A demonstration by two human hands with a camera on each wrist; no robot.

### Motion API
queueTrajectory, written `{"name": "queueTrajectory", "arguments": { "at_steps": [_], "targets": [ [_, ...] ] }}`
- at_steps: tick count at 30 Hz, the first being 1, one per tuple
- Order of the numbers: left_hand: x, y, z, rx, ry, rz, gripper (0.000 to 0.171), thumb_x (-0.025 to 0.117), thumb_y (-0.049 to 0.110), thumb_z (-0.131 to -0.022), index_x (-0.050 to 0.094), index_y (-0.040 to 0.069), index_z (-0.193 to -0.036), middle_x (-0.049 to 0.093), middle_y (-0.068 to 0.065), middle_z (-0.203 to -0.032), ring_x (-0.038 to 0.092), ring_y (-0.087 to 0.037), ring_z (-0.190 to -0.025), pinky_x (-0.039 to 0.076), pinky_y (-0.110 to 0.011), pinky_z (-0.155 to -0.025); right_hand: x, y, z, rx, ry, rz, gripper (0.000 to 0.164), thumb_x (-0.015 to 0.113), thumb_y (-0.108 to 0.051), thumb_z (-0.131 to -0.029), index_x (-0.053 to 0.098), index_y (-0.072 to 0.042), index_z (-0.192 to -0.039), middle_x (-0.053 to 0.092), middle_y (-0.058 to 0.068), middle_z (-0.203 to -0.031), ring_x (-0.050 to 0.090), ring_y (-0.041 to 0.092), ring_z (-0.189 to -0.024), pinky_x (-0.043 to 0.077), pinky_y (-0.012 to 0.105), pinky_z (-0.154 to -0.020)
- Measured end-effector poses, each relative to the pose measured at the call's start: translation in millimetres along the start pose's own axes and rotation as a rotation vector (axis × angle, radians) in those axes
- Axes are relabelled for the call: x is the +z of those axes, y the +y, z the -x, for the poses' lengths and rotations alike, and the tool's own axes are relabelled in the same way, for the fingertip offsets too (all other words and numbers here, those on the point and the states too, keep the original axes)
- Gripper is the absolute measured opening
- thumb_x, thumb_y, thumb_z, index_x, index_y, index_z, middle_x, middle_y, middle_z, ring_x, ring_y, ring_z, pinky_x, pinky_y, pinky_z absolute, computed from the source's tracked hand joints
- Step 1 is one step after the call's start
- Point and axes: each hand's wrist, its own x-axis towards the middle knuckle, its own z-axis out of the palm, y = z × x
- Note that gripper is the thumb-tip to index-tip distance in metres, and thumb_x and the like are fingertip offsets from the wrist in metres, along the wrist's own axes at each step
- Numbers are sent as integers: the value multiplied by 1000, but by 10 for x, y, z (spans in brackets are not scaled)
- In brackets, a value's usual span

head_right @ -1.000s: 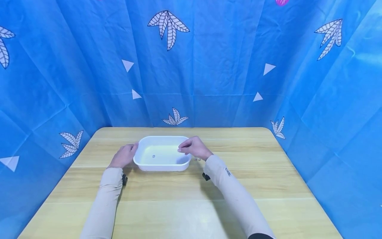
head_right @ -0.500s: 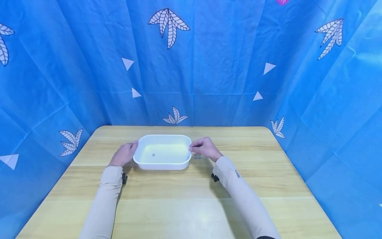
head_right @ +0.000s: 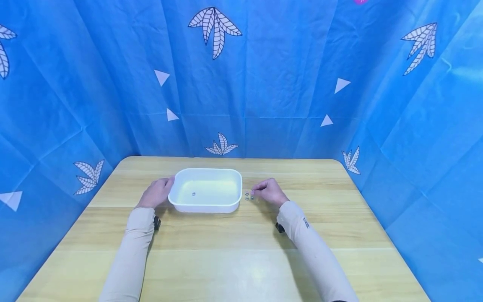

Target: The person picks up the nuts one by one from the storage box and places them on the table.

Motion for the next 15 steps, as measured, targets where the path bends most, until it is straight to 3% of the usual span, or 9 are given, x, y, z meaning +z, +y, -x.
{"name": "queueTrajectory", "arguments": {
  "at_steps": [6,15],
  "targets": [
    [-15,8,7,8,-7,-3,74,19,52,-111,52,-4,-146,65,-27,-135,62,-45,-127,47,-62,-111,11,59,27,22,-24,26,17,75,-5,-92,78,4,-106,79,19,-99,68,19,-71,57,28,-64],
    [4,-1,10,10,3,-3,72,21,51,-112,55,-4,-144,66,-27,-134,63,-45,-126,47,-62,-110,27,88,49,-48,-33,234,9,74,-4,-91,80,-2,-98,80,12,-94,69,16,-81,58,28,-75]
  ]
}}
